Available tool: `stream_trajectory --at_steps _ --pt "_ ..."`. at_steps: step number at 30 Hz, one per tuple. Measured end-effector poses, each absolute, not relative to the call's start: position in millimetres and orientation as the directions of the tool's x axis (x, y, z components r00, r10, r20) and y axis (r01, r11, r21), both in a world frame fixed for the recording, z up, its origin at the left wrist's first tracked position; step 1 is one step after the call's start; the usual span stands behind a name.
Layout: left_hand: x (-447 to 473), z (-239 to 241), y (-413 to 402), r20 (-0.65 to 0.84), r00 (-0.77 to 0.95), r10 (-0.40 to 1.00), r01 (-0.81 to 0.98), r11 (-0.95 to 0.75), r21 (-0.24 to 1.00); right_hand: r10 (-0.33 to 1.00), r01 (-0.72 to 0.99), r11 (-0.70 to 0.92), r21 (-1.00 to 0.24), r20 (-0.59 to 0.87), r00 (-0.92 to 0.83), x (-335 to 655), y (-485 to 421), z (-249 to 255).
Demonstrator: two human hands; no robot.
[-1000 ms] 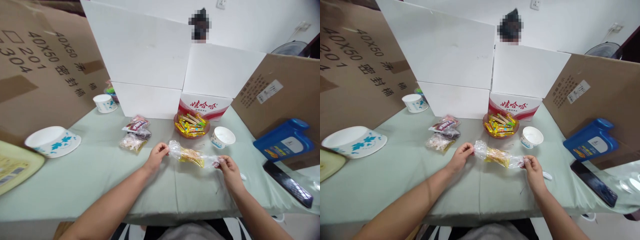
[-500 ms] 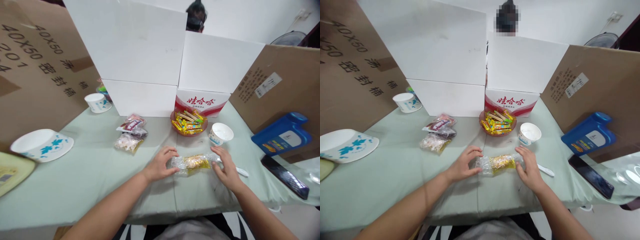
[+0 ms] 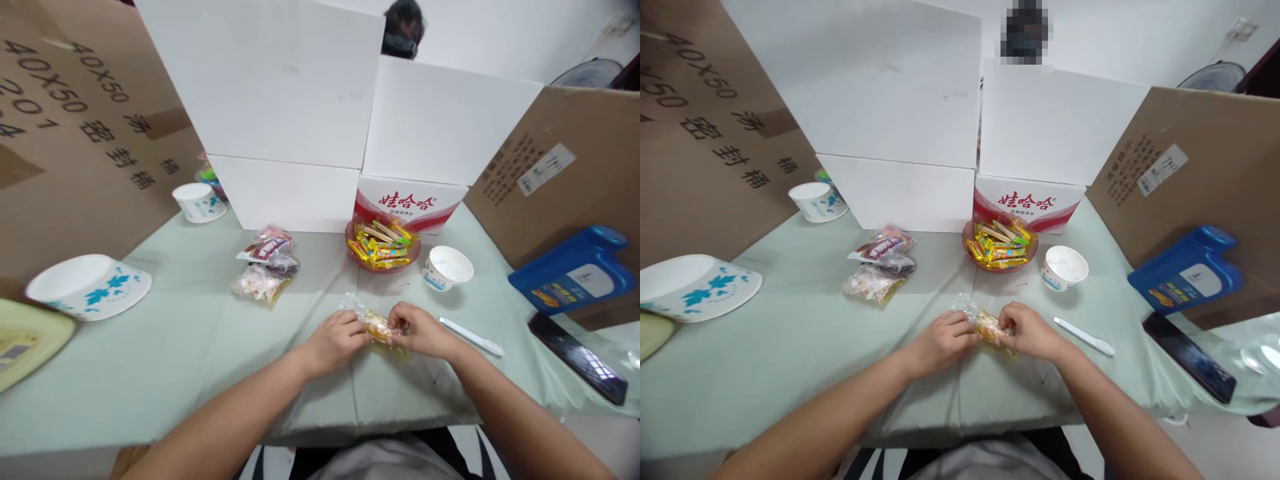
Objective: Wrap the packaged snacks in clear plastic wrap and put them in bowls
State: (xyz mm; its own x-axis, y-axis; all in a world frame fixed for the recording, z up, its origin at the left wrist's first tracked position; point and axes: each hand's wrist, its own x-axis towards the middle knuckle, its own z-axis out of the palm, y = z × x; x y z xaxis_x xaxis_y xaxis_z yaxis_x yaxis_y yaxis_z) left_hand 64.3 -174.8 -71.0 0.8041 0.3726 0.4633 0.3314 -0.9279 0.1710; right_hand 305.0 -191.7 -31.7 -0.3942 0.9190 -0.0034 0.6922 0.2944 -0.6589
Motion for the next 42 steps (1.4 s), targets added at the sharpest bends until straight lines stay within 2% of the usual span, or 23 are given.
stream_trajectory --at_steps 3,5,7,10,14,16,18,20,22,25,28,31,33,35,37,42 --pt "66.6 -76.2 -175.6 0.412 0.825 0.387 0.380 -0.919 0.104 0.896 0.574 0.150 -0.805 -0.135 -0.423 306.6 -181.3 -38.7" --pt "66.9 -78.2 -176.1 0.400 0.829 0.391 0.380 -0.918 0.110 0.909 0.525 0.106 -0.844 -0.132 -0.395 310.7 -170.1 -44.7" --pt "66.9 -78.8 -176.5 0.402 0.829 0.389 0.373 -0.920 0.120 0.968 0.601 0.120 -0.791 -0.040 -0.246 317.8 -156.5 -49.6" --pt "67.0 -78.1 -177.2 0.411 0.830 0.378 0.370 -0.923 0.104 0.991 0.788 0.071 -0.611 0.131 0.012 332.6 -138.5 -52.0" --pt "66.3 -74.5 -178.0 0.411 0.829 0.380 0.375 -0.922 0.097 0.960 0.857 0.040 -0.514 0.257 0.109 341.7 -138.1 -45.5" --pt "65.3 -71.5 -177.9 0.421 0.823 0.382 0.355 -0.924 0.146 0.936 0.869 0.156 -0.469 0.351 0.021 336.1 -148.5 -40.4" --pt "63.8 -68.5 -176.9 0.460 0.790 0.405 0.345 -0.914 0.213 0.924 0.845 0.293 -0.447 0.358 -0.131 325.7 -160.3 -36.1" --pt "62.1 -66.5 -174.8 0.505 0.734 0.454 0.363 -0.891 0.273 0.941 0.815 0.330 -0.476 0.232 -0.246 314.1 -169.0 -33.4" --pt "60.4 -65.8 -172.3 0.530 0.682 0.503 0.390 -0.864 0.317 0.952 0.830 0.292 -0.474 0.064 -0.299 303.5 -174.1 -32.4" --pt "58.2 -66.4 -169.0 0.534 0.662 0.526 0.380 -0.850 0.365 0.930 0.880 0.330 -0.342 -0.043 -0.365 288.7 -181.9 -32.5" --pt "56.8 -67.8 -166.8 0.467 0.705 0.534 0.357 -0.836 0.416 0.889 0.866 0.453 -0.212 0.041 -0.455 273.5 -200.1 -32.8" --pt "55.0 -69.9 -163.5 0.359 0.709 0.607 0.440 -0.779 0.447 0.813 0.805 0.581 -0.117 0.140 -0.566 263.3 -229.6 -33.8" --pt "53.2 -71.7 -160.5 0.321 0.674 0.665 0.505 -0.733 0.456 0.761 0.762 0.644 -0.069 0.154 -0.630 262.6 -251.7 -34.2" --pt "51.3 -73.1 -157.9 0.311 0.629 0.713 0.554 -0.691 0.464 0.743 0.737 0.668 -0.100 0.122 -0.658 267.6 -272.3 -33.4" --pt "49.7 -73.2 -156.8 0.303 0.577 0.758 0.608 -0.647 0.461 0.752 0.728 0.655 -0.202 0.081 -0.655 277.3 -288.9 -32.4" --pt "50.2 -67.2 -161.3 0.186 0.530 0.827 0.715 -0.554 0.425 0.866 0.762 0.483 -0.431 0.107 -0.488 313.6 -306.0 -42.2"
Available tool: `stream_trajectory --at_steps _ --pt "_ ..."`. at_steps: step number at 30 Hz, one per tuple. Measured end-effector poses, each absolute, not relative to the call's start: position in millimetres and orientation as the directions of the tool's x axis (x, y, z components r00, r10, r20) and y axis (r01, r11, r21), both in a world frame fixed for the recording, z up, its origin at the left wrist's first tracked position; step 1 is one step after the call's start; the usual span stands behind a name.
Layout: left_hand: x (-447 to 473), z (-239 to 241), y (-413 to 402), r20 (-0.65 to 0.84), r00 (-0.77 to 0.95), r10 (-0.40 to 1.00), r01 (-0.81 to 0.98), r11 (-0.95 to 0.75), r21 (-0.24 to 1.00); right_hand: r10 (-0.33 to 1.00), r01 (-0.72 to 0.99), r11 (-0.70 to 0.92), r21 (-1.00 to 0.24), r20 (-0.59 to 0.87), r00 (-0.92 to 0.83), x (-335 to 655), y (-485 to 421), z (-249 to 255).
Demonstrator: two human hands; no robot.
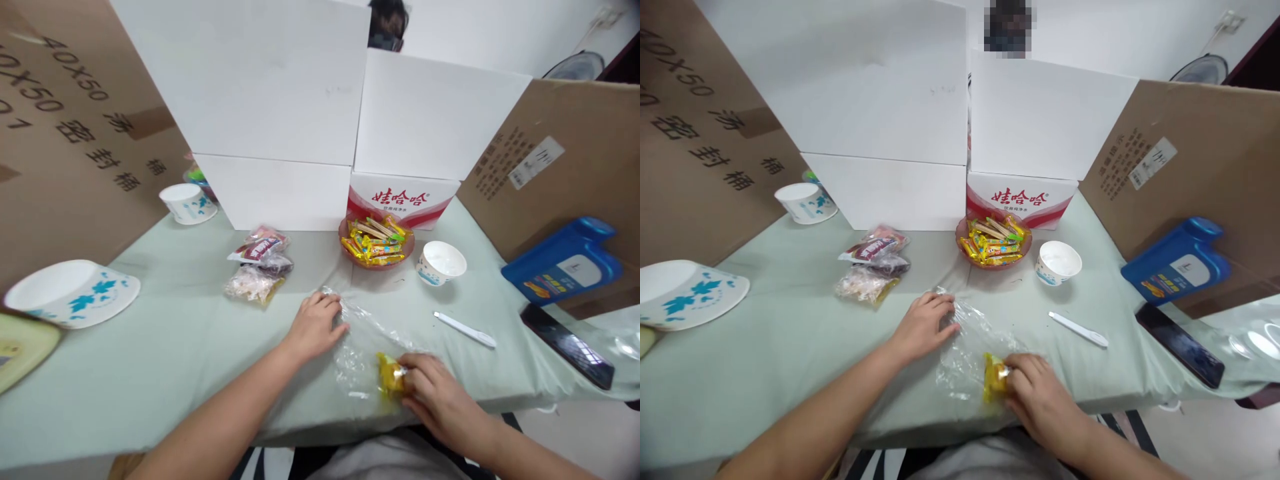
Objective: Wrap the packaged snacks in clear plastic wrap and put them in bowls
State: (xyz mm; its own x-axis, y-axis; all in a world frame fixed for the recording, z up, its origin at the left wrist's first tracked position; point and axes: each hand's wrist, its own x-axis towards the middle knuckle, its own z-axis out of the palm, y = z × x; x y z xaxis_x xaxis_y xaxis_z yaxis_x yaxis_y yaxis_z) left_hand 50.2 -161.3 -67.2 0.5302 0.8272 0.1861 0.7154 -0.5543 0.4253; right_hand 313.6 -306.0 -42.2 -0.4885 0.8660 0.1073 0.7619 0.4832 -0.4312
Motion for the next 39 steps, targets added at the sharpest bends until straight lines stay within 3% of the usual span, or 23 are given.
stream_trajectory --at_steps 3,6,9,12,15,17,19,22,25,28,30,32,34,39 --pt "52.3 -62.6 -165.6 0.109 0.534 0.838 0.755 -0.531 0.385 0.944 0.780 0.315 -0.541 0.090 -0.318 336.0 -300.5 -52.1" --pt "53.2 -58.8 -167.8 0.040 0.520 0.853 0.795 -0.501 0.343 0.983 0.779 0.099 -0.620 -0.061 -0.173 352.6 -287.5 -51.3" --pt "52.3 -55.5 -167.5 -0.029 0.514 0.857 0.819 -0.480 0.314 0.967 0.673 -0.079 -0.735 -0.220 -0.127 363.0 -275.1 -42.0" --pt "50.6 -53.4 -166.3 -0.058 0.514 0.856 0.825 -0.475 0.306 0.946 0.399 -0.241 -0.885 -0.306 -0.108 371.8 -270.8 -36.8" --pt "49.2 -53.4 -165.4 -0.066 0.519 0.852 0.823 -0.477 0.310 0.932 0.017 -0.362 -0.932 -0.362 -0.028 382.4 -270.6 -38.0" --pt "48.7 -54.3 -164.9 -0.069 0.527 0.847 0.816 -0.481 0.319 0.921 -0.177 -0.374 -0.910 -0.387 0.040 388.5 -264.9 -36.4" --pt "48.6 -55.3 -164.4 -0.066 0.534 0.843 0.808 -0.486 0.333 0.933 -0.240 -0.296 -0.925 -0.333 0.135 391.2 -248.7 -28.9" --pt "48.2 -56.1 -163.2 -0.041 0.544 0.838 0.791 -0.496 0.360 0.961 -0.069 -0.026 -0.997 -0.044 0.274 385.8 -202.0 -8.0" --pt "46.7 -56.4 -161.3 -0.004 0.552 0.834 0.767 -0.507 0.393 0.930 0.301 0.183 -0.936 0.264 0.254 369.3 -146.0 13.5" --pt "44.6 -57.2 -159.2 0.068 0.564 0.823 0.730 -0.535 0.424 0.865 0.680 0.298 -0.670 0.491 0.105 343.0 -116.3 20.2" --pt "43.8 -58.0 -158.4 0.139 0.567 0.812 0.705 -0.565 0.428 0.814 0.793 0.415 -0.446 0.572 -0.104 321.8 -121.2 10.5" --pt "43.7 -59.3 -158.4 0.200 0.577 0.792 0.684 -0.602 0.411 0.789 0.773 0.554 -0.309 0.492 -0.368 301.4 -140.8 -10.1" --pt "44.1 -61.7 -158.8 0.216 0.607 0.764 0.667 -0.639 0.384 0.789 0.760 0.606 -0.235 0.300 -0.536 285.7 -165.0 -36.4" --pt "43.2 -72.7 -158.7 0.023 0.721 0.693 0.652 -0.689 0.316 0.866 0.851 0.500 -0.158 0.070 -0.496 277.5 -197.2 -79.1"
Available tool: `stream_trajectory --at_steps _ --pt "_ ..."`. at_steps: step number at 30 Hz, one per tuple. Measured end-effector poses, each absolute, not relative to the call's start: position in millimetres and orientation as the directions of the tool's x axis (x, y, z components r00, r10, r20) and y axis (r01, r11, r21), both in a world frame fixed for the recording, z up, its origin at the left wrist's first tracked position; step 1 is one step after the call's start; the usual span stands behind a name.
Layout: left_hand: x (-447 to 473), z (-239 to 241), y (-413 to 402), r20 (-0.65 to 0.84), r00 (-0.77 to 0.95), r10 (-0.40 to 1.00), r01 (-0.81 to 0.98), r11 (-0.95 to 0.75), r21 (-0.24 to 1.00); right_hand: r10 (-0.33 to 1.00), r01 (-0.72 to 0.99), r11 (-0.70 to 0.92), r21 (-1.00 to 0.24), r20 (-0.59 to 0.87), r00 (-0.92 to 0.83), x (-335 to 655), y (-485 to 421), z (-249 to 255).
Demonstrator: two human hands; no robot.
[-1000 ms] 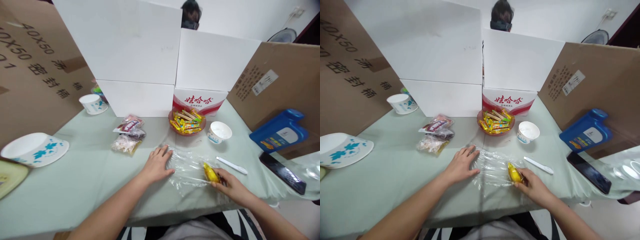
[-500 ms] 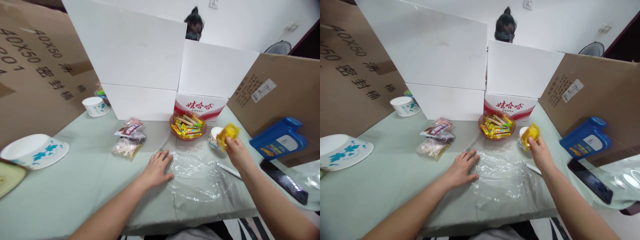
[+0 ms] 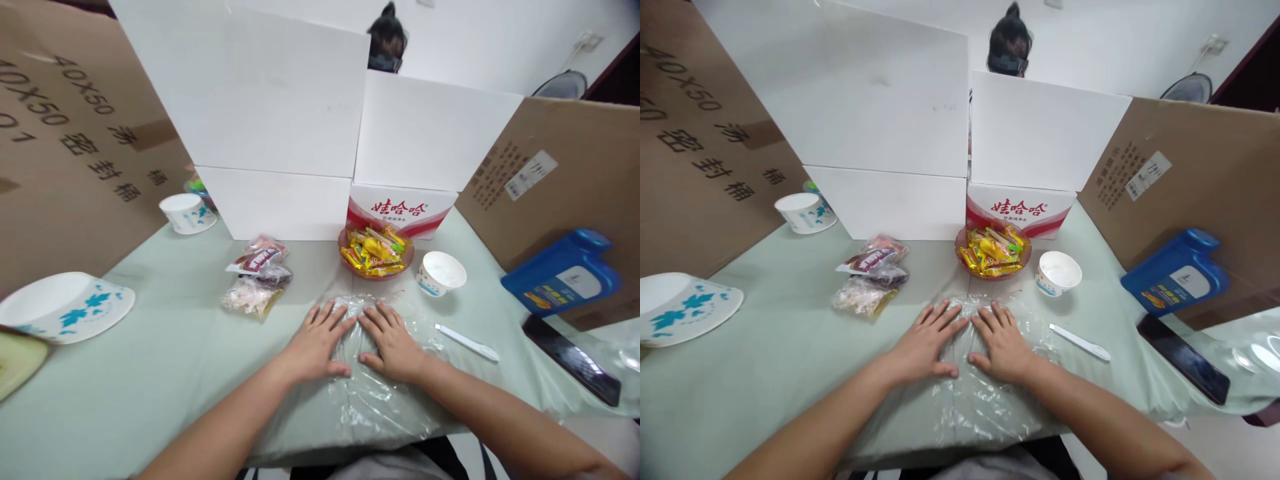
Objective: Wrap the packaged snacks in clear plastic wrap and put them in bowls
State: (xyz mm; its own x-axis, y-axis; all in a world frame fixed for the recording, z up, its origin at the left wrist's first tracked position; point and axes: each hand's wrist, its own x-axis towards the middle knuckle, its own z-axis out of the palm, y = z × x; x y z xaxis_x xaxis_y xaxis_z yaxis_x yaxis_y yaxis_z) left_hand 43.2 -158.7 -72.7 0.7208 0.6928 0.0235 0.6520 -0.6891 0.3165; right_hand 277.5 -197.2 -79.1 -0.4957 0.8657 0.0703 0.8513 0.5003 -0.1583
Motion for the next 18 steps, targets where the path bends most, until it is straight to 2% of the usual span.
stream_trajectory --at_steps 5,9,14,18 --pt "41.2 -74.2 -156.8 -0.108 0.707 0.698 0.696 -0.662 0.277 0.964 0.964 0.247 -0.099 -0.080 -0.255 302.5 -188.9 -71.5" --pt "41.4 -67.3 -156.7 -0.145 0.706 0.694 0.701 -0.655 0.282 0.993 0.997 0.061 -0.049 -0.099 -0.065 327.9 -182.1 -65.1" --pt "39.6 -62.5 -154.1 -0.083 0.704 0.706 0.690 -0.651 0.315 0.995 0.991 0.098 -0.094 0.002 -0.099 351.5 -183.9 -66.3" --pt "37.2 -54.7 -153.3 0.166 0.682 0.713 0.631 -0.687 0.360 0.946 0.953 0.239 -0.187 0.266 -0.185 366.6 -202.3 -56.4"
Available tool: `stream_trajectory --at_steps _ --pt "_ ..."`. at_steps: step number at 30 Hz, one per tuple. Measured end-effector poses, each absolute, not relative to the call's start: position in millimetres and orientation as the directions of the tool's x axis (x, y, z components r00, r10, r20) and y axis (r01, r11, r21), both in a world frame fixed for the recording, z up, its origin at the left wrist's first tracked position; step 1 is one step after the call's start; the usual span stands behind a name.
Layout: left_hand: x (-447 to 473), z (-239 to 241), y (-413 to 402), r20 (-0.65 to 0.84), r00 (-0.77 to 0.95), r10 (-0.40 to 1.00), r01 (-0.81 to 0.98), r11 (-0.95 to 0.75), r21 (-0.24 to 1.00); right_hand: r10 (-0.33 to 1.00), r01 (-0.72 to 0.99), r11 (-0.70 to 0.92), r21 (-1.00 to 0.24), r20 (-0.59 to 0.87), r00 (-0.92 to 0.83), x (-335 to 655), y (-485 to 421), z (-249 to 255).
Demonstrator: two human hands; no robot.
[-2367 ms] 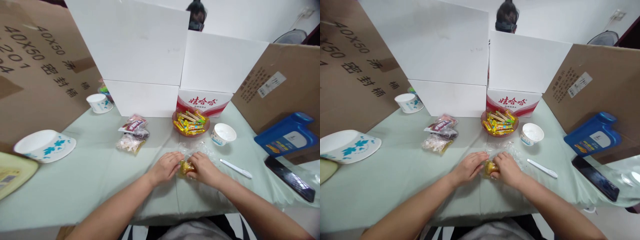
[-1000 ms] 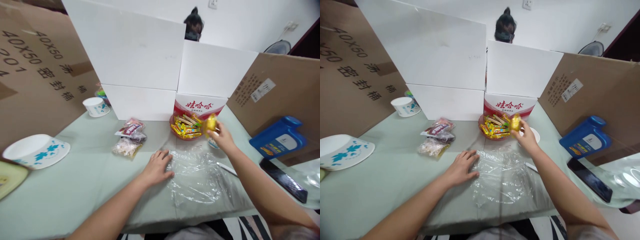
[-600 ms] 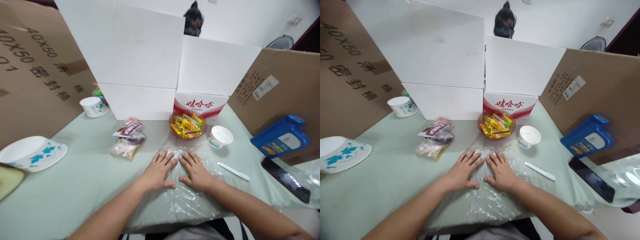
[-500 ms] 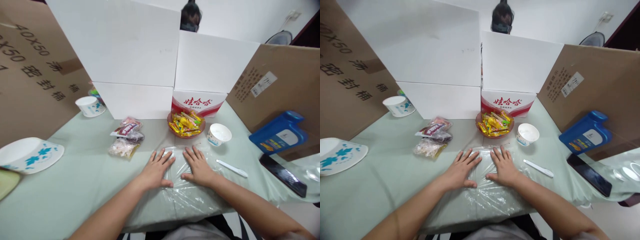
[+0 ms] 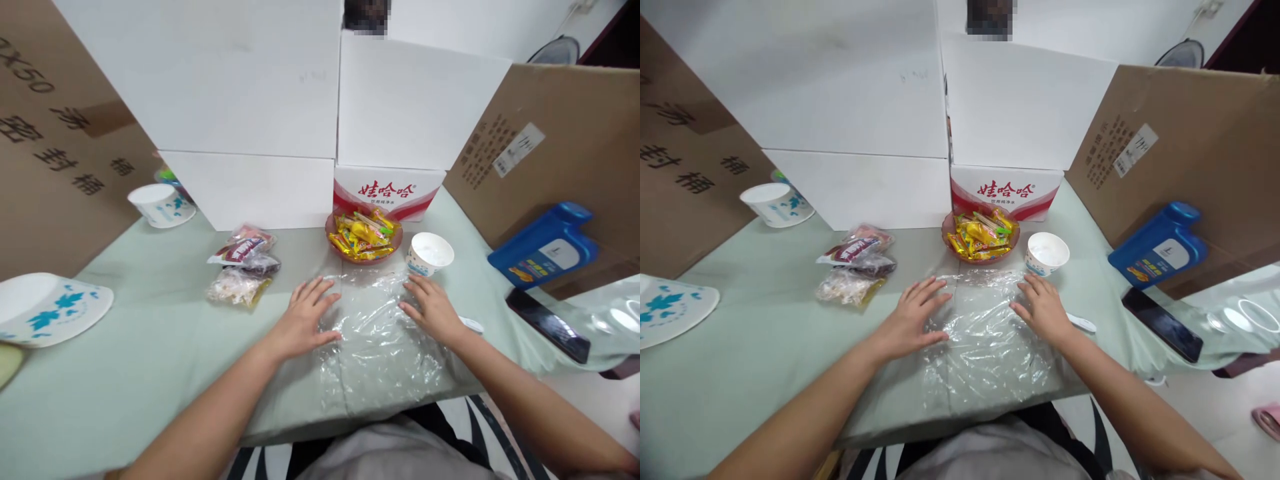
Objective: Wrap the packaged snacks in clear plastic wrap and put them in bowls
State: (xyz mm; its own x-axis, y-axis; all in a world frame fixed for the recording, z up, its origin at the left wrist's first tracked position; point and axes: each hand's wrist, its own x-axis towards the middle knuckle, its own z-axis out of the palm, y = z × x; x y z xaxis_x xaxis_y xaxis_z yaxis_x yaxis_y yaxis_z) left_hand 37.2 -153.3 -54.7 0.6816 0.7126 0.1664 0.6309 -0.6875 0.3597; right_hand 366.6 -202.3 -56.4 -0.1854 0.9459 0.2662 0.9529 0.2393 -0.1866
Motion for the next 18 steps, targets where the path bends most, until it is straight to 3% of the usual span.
stream_trajectory --at_steps 2,4,7,10,14,18 --pt "36.7 -47.4 -156.7 0.324 0.638 0.699 0.580 -0.712 0.396 0.904 0.906 0.349 -0.238 0.340 -0.259 373.2 -219.6 -47.2" --pt "37.6 -39.6 -163.0 0.377 0.648 0.661 0.486 -0.741 0.464 0.873 0.827 0.472 -0.304 0.290 -0.391 378.8 -240.7 -39.1" --pt "42.8 -32.7 -175.9 0.205 0.873 0.443 0.245 -0.761 0.601 0.799 0.712 0.568 -0.412 0.070 -0.597 386.3 -272.4 -35.3" --pt "50.4 -33.6 -188.1 0.012 0.973 0.231 0.173 -0.762 0.625 0.788 0.719 0.514 -0.469 -0.073 -0.611 394.3 -295.6 -40.3" --pt "53.6 -32.1 -193.5 -0.076 0.959 0.274 0.266 -0.771 0.578 0.853 0.709 0.376 -0.596 -0.076 -0.516 404.6 -308.4 -42.4" --pt "45.7 -21.8 -185.0 -0.090 0.962 0.257 0.227 -0.578 0.784 0.911 0.609 0.206 -0.766 -0.077 -0.404 410.0 -306.4 -31.9"
